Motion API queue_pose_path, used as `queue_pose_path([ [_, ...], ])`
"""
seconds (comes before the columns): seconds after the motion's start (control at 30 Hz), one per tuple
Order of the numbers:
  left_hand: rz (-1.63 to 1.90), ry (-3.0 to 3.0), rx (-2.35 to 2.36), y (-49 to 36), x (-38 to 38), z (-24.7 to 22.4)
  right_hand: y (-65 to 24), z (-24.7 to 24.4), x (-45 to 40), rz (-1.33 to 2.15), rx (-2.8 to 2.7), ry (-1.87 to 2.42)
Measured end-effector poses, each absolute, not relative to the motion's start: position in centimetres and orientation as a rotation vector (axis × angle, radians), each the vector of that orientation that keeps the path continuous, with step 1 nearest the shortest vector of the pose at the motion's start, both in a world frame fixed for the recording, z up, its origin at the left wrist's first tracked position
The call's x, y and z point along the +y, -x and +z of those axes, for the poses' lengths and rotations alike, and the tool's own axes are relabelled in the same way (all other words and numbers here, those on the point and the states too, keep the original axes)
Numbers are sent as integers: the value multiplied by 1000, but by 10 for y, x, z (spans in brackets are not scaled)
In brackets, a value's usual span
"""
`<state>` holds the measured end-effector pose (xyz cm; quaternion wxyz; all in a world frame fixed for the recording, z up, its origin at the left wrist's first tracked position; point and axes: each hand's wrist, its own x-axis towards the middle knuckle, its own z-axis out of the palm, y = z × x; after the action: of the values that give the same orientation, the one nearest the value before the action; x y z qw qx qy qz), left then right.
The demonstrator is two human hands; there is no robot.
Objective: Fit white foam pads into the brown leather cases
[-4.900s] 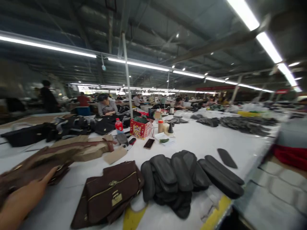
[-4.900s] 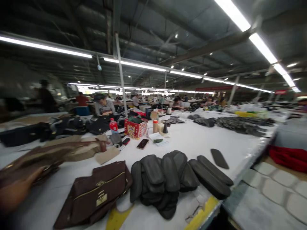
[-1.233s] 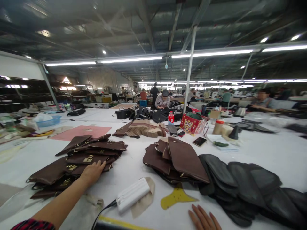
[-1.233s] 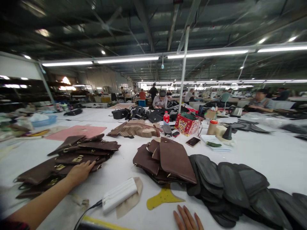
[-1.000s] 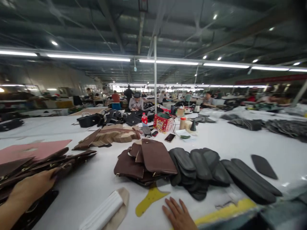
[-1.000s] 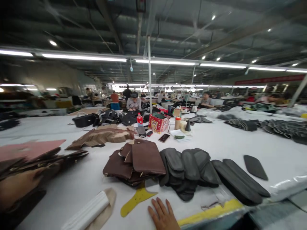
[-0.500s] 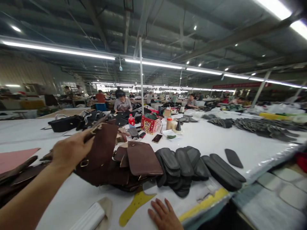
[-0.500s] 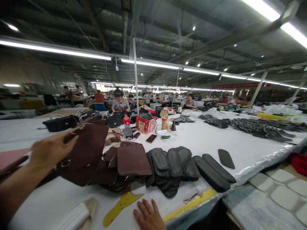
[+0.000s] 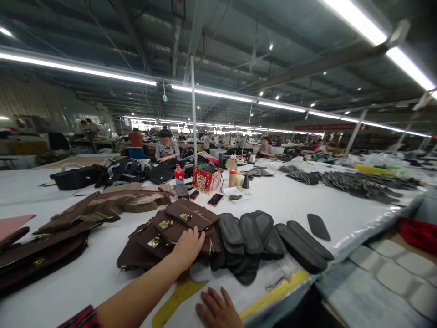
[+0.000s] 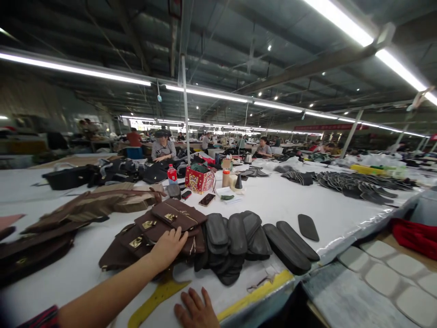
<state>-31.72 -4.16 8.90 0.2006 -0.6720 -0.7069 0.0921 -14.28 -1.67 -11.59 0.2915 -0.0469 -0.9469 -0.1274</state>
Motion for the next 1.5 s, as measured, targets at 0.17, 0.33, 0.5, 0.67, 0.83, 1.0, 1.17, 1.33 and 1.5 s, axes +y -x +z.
queue_pose_path([
  [0.17,315,1963,-2015,330,-47,116,138,-102,-20,-182,-2695,156],
  [0.33,237,1944,-2049,308,-69,129,111,-49,-20,287,-2968,107],
  [0.5,-182,2220,-2080,265,-138,61,94,-27,-12,478,-3070,325],
  [0.67,-12,2521,-1938,253,-198,-15,97,-43,-11,337,-3062,387],
  [0.83,71,2408,-2035,256,-201,-24,94,-45,-11,199,-3048,326],
  [1.0,-4,2445,-2134,253,-197,-27,92,-45,-11,165,-3021,295],
  [1.17,-30,2425,-2187,247,-198,-28,91,-45,-12,147,-3044,312],
  [1.33,-58,2386,-2221,246,-197,-26,91,-45,-14,132,-3045,288],
  [1.5,-23,2295,-2230,232,-201,-12,88,-57,-13,-14,-2946,216],
])
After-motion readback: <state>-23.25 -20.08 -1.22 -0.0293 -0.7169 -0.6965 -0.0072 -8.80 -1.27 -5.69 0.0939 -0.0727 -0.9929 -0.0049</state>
